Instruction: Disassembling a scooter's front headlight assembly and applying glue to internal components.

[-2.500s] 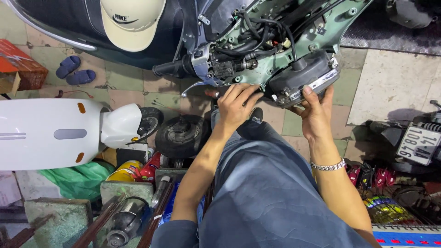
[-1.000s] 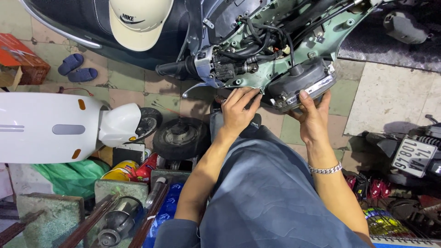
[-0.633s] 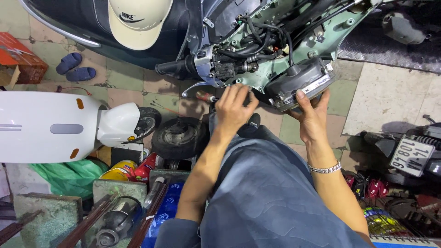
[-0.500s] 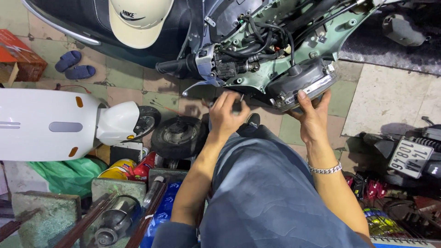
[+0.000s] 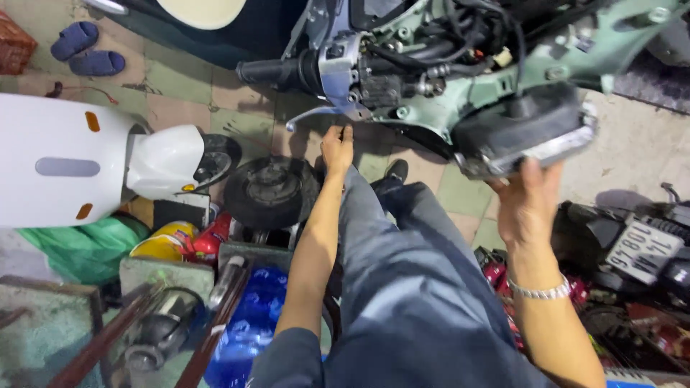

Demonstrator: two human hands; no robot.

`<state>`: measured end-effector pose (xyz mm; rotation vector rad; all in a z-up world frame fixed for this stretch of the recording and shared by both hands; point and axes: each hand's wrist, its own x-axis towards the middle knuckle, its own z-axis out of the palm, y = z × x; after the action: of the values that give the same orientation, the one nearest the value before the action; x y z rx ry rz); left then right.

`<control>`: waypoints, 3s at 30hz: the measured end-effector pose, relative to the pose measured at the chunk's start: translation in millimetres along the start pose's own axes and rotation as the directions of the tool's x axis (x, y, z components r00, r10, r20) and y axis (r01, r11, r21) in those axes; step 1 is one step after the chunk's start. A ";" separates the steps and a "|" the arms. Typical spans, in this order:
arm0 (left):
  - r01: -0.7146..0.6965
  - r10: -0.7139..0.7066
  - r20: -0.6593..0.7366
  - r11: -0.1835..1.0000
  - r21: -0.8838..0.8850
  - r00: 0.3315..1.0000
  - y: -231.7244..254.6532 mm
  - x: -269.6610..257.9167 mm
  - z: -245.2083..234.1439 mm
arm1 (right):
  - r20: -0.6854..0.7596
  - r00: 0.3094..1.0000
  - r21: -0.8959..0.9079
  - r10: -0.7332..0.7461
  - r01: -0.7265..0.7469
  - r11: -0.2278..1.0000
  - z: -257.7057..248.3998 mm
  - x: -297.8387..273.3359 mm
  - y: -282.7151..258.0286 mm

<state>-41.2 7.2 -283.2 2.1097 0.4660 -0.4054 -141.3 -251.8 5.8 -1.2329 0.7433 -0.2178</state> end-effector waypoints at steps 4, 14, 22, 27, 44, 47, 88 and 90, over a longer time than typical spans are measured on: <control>0.216 -0.217 0.031 0.976 0.026 0.976 -66.6 83.6 61.9 | 0.040 0.967 -0.108 -0.252 0.255 0.961 3.6 -0.4 15.1; -0.123 0.101 0.117 0.971 0.205 0.988 -119.7 104.8 121.9 | -0.204 0.946 0.072 -0.252 0.271 0.960 16.6 8.9 17.2; -0.347 0.318 0.139 0.873 0.343 0.938 -79.8 67.9 50.8 | -0.174 0.875 -0.174 -0.451 0.423 0.889 73.6 -5.5 -31.3; -0.345 0.043 0.584 0.841 0.416 0.810 16.6 -24.6 -15.1 | -0.182 0.890 -0.495 -0.419 0.285 0.820 120.9 20.4 -63.3; -0.368 -0.009 0.782 0.879 0.303 0.623 150.8 -60.8 -72.5 | 0.271 0.496 -0.644 -0.825 0.730 0.228 103.3 10.0 -67.7; -0.307 -0.038 0.761 0.901 0.306 0.647 138.6 -63.8 -71.0 | 0.289 0.618 -0.661 -0.731 0.681 0.314 90.1 -4.0 -38.6; -0.260 0.213 0.152 0.843 0.471 0.965 -191.0 227.4 221.4 | -0.177 0.984 -0.899 0.030 -0.174 0.401 45.7 419.7 596.0; -0.110 0.078 0.125 0.955 0.275 0.989 -198.5 220.6 219.9 | -0.166 0.986 -0.876 -0.022 -0.137 0.463 44.8 420.7 591.6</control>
<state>33.9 -36.7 -642.2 2.3578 0.2510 -0.5595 63.2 -236.4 -692.0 -2.2235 1.0952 0.1909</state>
